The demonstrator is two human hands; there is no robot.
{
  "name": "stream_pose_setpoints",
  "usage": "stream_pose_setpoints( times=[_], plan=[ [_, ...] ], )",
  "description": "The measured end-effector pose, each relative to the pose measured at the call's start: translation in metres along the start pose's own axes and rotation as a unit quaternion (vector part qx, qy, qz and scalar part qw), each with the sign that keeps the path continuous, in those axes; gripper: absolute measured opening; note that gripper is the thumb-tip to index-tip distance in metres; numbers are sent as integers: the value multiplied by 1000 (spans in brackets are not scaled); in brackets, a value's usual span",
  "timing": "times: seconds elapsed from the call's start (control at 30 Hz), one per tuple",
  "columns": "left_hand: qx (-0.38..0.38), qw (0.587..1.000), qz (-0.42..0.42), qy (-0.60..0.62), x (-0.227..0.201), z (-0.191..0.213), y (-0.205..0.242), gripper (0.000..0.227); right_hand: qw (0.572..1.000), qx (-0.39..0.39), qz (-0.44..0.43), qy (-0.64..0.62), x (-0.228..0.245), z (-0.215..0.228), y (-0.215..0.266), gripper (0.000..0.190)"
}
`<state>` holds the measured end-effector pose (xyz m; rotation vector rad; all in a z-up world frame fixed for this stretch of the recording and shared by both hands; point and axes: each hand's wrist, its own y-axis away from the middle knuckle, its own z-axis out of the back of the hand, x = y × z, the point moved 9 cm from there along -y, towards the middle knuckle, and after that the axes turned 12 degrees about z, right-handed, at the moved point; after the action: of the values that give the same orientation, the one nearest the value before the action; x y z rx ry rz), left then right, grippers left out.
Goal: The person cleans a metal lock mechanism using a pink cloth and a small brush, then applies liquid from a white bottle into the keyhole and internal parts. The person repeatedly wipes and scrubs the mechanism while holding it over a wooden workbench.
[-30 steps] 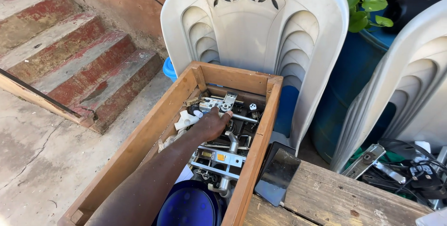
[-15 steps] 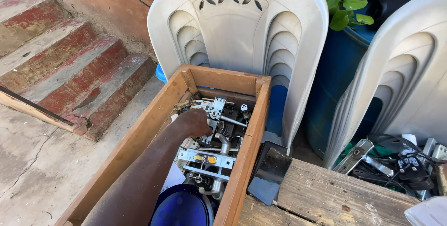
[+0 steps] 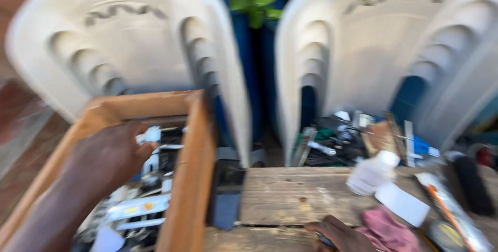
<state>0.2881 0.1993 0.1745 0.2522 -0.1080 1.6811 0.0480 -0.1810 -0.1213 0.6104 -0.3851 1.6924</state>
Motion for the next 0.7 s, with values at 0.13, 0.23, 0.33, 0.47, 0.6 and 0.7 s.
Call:
stream_pose_setpoints(
  times=[0.13,0.23,0.33,0.47,0.6,0.7],
  plan=[
    [34,999,-12,18,-75,32,94,40,967,-232,73,76,25,56,21,41],
    [-75,917,-337,199,-184,36,194,37,971,-222,-87,21,-9,66,29,44],
    [-356,849,-222,323,-222,107,290,61,970,-189,-140,64,-45,69,28,45],
    [-162,759,-620,118,-335,31,279,15,962,-78,-263,17,-46,76,48,36],
    [47,881,-469,-33,-393,-3,168,27,946,-280,-152,-67,-26,111,63,43],
    [142,915,-356,126,-399,-11,122,29,924,-362,-79,-90,-3,138,71,33]
  ],
)
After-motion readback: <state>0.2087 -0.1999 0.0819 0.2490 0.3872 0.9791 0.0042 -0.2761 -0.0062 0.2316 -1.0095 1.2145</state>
